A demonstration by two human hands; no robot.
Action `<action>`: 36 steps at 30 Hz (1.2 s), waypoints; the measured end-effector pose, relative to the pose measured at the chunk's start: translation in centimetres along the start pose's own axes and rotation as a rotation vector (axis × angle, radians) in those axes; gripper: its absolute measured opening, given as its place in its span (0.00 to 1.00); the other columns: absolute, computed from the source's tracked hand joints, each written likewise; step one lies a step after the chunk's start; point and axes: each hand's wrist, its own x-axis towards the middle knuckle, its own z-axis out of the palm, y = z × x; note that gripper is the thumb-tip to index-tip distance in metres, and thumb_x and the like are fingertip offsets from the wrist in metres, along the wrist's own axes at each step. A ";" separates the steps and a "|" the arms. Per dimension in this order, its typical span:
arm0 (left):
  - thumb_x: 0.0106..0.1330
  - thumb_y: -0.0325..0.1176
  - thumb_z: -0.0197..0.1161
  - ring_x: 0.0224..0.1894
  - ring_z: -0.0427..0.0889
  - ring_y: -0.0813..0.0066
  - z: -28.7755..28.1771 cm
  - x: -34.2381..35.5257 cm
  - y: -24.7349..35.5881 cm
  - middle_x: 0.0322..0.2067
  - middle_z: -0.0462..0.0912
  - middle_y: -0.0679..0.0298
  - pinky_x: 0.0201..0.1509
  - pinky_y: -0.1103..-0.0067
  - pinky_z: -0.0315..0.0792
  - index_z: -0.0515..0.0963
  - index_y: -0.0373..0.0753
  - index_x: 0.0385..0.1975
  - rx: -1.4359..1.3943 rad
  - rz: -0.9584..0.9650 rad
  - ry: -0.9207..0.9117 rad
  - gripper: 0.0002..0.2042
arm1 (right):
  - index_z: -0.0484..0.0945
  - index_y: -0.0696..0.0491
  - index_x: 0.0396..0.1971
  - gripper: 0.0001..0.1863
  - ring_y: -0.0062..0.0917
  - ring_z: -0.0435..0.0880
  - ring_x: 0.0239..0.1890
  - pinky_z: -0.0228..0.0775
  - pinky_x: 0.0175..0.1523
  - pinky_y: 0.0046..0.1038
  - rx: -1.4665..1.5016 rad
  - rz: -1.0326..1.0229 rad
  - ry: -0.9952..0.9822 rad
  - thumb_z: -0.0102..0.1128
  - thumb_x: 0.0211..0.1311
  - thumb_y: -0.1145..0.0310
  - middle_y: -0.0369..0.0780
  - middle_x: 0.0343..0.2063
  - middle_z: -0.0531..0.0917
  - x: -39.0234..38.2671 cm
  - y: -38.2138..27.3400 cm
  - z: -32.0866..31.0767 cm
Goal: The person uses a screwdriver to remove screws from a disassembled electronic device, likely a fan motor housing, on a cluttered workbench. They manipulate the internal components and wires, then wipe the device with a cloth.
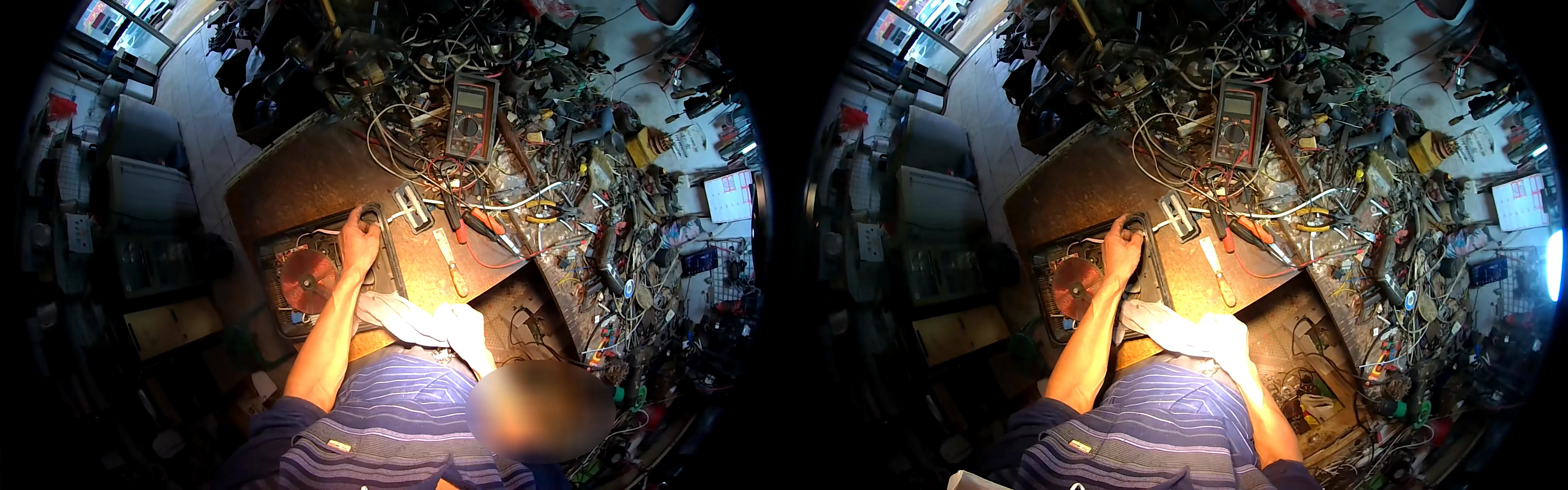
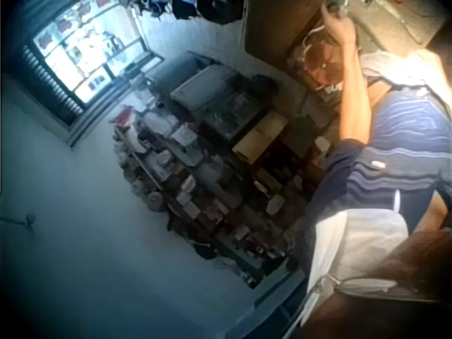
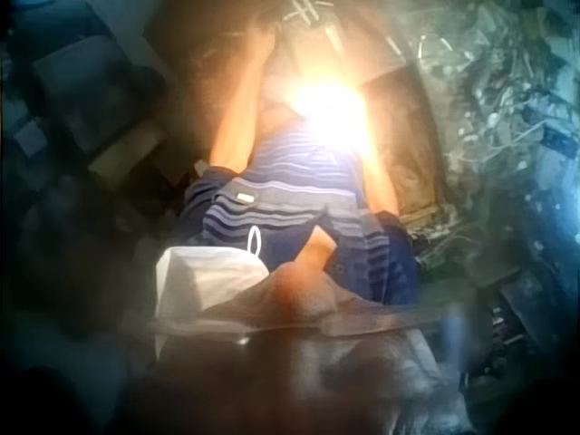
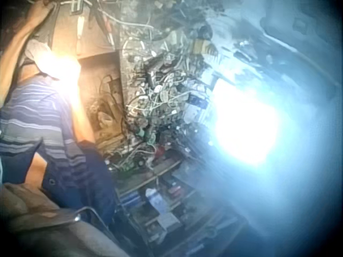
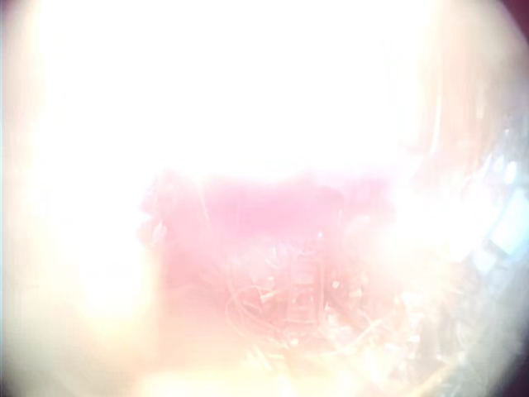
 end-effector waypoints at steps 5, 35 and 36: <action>0.63 0.31 0.64 0.31 0.82 0.72 1.0 -0.9 1.4 0.30 0.85 0.60 0.39 0.73 0.75 0.79 0.36 0.57 0.011 -0.034 -0.072 0.21 | 0.83 0.62 0.27 0.16 0.20 0.79 0.24 0.71 0.32 0.27 0.014 -0.049 -0.013 0.59 0.69 0.64 0.42 0.20 0.82 0.9 0.6 0.2; 0.66 0.50 0.65 0.51 0.74 0.50 -19.3 5.7 -12.6 0.45 0.80 0.54 0.58 0.62 0.70 0.86 0.40 0.40 0.464 0.166 0.237 0.18 | 0.86 0.56 0.41 0.12 0.46 0.84 0.41 0.74 0.45 0.43 -0.277 -0.422 -0.385 0.68 0.57 0.72 0.50 0.36 0.83 28.1 -8.1 4.8; 0.66 0.50 0.65 0.51 0.74 0.51 -19.3 5.5 -12.4 0.45 0.80 0.56 0.57 0.63 0.70 0.86 0.40 0.40 0.479 0.161 0.241 0.18 | 0.87 0.54 0.41 0.10 0.44 0.84 0.40 0.76 0.46 0.42 -0.438 -0.463 -0.408 0.67 0.61 0.69 0.49 0.37 0.84 28.6 -9.0 5.5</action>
